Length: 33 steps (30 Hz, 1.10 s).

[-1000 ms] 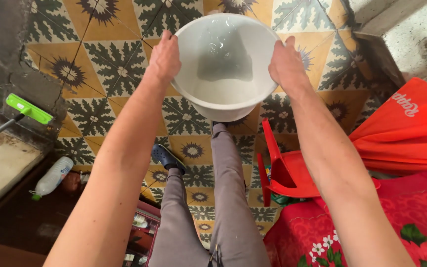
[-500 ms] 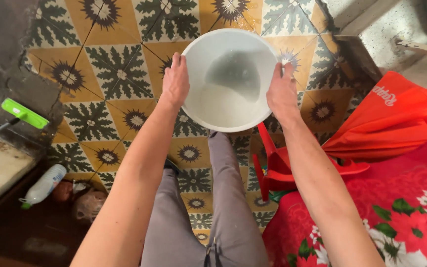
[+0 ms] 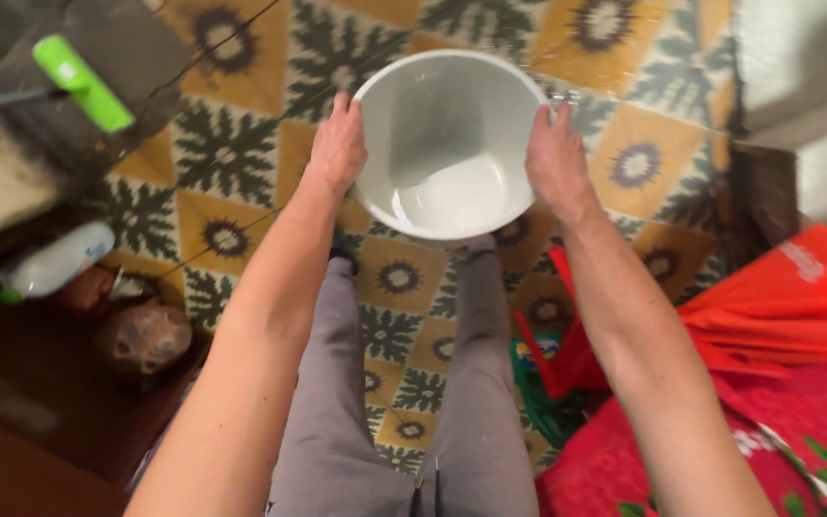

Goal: The person attaches a red cloth to a green floor squeegee, carries a white bucket filled with water across a tiled floor, and applies water to the ground using the tool.

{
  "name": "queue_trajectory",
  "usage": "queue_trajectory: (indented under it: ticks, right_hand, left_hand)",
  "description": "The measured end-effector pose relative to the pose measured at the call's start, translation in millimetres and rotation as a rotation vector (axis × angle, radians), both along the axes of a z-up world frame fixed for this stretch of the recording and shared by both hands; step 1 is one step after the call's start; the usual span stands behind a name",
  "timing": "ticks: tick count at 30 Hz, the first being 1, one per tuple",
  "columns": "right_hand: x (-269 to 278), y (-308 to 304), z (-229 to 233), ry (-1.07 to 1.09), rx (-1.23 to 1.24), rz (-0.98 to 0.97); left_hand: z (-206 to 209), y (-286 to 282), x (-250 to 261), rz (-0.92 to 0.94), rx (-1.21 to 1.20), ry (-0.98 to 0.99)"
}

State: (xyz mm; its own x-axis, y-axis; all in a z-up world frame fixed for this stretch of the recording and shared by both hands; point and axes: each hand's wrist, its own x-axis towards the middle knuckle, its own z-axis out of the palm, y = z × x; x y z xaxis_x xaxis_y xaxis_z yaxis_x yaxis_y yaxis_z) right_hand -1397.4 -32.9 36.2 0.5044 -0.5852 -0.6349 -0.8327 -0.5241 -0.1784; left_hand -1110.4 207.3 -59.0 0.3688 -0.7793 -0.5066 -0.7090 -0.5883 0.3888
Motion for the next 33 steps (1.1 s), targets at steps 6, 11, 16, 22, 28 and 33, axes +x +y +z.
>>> queue_trajectory:
  ticks: [6, 11, 16, 22, 28, 33]
  right_hand:
    - [100, 65, -54, 0.064, 0.091, 0.042]
    - [173, 114, -51, 0.057, 0.142, 0.077]
    - [211, 157, -28, 0.104, 0.176, 0.118]
    - [221, 198, -14, 0.031, 0.137, 0.225]
    - [213, 254, 20, 0.135, 0.243, 0.175]
    - [141, 282, -60, -0.076, 0.054, 0.424]
  left_hand:
    - [-37, 76, 117, 0.019, -0.01, -0.012]
    - [-17, 118, 178, 0.055, 0.138, 0.032]
    - [-16, 165, 199, 0.095, 0.152, 0.126]
    - [23, 220, 193, 0.256, 0.192, 0.142]
    - [4, 292, 154, 0.26, 0.207, 0.166]
    - [-50, 368, 103, 0.289, 0.155, 0.024]
